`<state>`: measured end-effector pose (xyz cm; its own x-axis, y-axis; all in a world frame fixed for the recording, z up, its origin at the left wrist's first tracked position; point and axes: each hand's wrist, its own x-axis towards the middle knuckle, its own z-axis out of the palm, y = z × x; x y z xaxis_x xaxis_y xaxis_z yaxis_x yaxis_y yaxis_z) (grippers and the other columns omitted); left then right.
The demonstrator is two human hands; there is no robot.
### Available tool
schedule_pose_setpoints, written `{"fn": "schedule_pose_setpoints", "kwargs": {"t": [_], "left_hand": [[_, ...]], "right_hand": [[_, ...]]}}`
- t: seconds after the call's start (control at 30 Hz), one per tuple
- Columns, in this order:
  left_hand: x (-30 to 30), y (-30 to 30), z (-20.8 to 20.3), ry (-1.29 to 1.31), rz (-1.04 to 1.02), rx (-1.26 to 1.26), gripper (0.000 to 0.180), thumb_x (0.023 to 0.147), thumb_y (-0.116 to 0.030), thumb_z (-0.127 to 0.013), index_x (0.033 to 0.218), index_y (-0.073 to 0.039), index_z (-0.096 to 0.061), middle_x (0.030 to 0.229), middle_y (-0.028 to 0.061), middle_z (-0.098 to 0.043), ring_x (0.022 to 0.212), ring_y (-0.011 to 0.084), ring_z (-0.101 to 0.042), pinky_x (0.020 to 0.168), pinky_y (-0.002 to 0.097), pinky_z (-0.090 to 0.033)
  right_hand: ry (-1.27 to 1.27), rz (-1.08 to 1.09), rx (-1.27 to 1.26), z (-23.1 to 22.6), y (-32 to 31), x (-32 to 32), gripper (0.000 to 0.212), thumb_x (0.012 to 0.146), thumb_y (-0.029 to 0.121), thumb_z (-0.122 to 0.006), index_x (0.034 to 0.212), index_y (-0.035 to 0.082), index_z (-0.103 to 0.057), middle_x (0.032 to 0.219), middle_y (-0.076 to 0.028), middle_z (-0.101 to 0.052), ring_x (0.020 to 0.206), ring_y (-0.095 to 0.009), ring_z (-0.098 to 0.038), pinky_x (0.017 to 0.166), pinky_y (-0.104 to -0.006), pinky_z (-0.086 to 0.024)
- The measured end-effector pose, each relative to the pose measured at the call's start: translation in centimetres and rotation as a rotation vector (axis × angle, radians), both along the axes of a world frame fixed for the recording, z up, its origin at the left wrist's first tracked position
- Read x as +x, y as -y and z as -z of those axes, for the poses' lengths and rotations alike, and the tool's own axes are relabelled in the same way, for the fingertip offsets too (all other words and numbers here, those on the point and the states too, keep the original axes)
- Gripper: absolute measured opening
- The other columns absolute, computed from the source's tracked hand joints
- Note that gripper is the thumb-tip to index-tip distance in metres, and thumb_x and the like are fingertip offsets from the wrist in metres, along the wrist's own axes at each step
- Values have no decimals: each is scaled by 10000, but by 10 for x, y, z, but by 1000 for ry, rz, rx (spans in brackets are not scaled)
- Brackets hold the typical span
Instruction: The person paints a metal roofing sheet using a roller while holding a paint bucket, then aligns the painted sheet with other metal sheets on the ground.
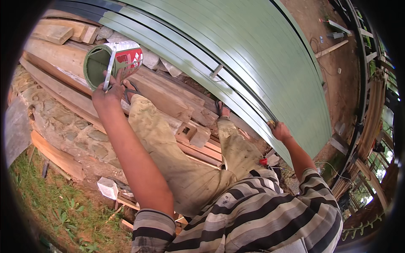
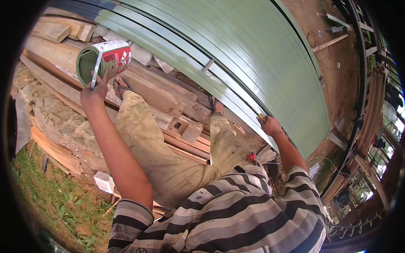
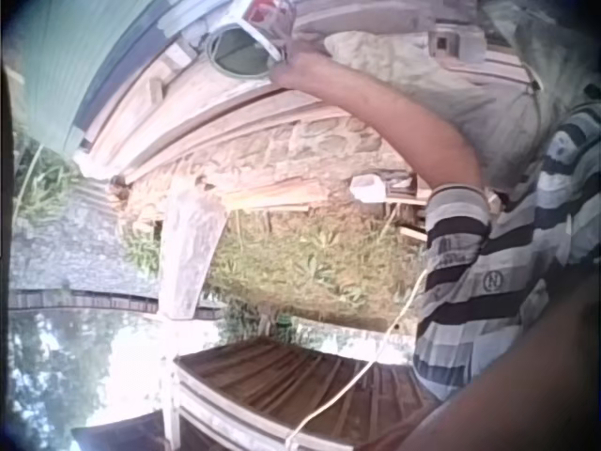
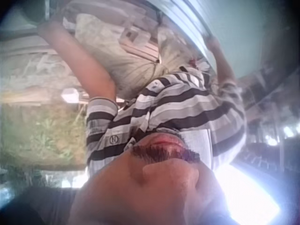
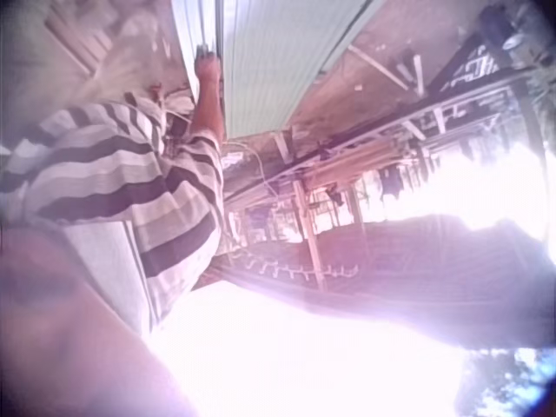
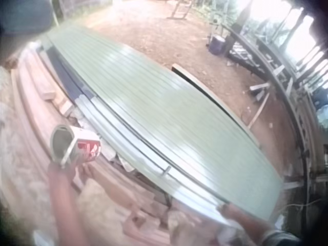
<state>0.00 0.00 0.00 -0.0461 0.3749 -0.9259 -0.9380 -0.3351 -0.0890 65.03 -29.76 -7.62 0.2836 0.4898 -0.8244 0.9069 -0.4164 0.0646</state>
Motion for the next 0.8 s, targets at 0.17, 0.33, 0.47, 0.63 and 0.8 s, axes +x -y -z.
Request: {"fn": "schedule_pose_setpoints", "kwargs": {"t": [0.17,0.33,0.47,0.63,0.8], "left_hand": [[-1,-2,2,49,-20,-17,673,961,73,-384,1578,42,-115,1647,263,-70,1490,492,-223,854,357,-668],[-16,-9,0,-15,25,75,665,944,86,-346,1562,74,-99,1639,295,-40,1488,509,-219,824,364,-682],[-13,-8,1,-43,73,93,660,943,84,-339,1563,73,-113,1633,309,-71,1490,507,-218,825,366,-680],[-4,-10,-5,44,8,10,677,945,76,-350,1568,70,-83,1634,310,-47,1481,521,-224,829,377,-680],[-13,-4,-1,-16,64,33,657,970,61,-329,1567,76,-54,1637,307,-26,1485,516,-216,841,381,-676]], "right_hand": [[95,-26,-95,-38,80,52,710,970,604,-514,1031,-80,-694,1023,-378,-662,1049,-536,-634,917,-570,-512],[164,47,-143,-77,135,66,683,958,592,-535,997,-65,-716,983,-376,-666,1026,-530,-648,890,-574,-519],[166,41,-118,-74,154,76,657,957,575,-549,942,-61,-711,957,-373,-665,982,-534,-654,850,-585,-528],[103,-42,-55,-56,153,88,634,977,563,-547,925,-51,-697,917,-368,-663,931,-553,-642,814,-597,-526],[97,-38,-95,-78,149,88,640,974,569,-545,929,-50,-703,907,-374,-661,971,-537,-649,844,-590,-520]]}}
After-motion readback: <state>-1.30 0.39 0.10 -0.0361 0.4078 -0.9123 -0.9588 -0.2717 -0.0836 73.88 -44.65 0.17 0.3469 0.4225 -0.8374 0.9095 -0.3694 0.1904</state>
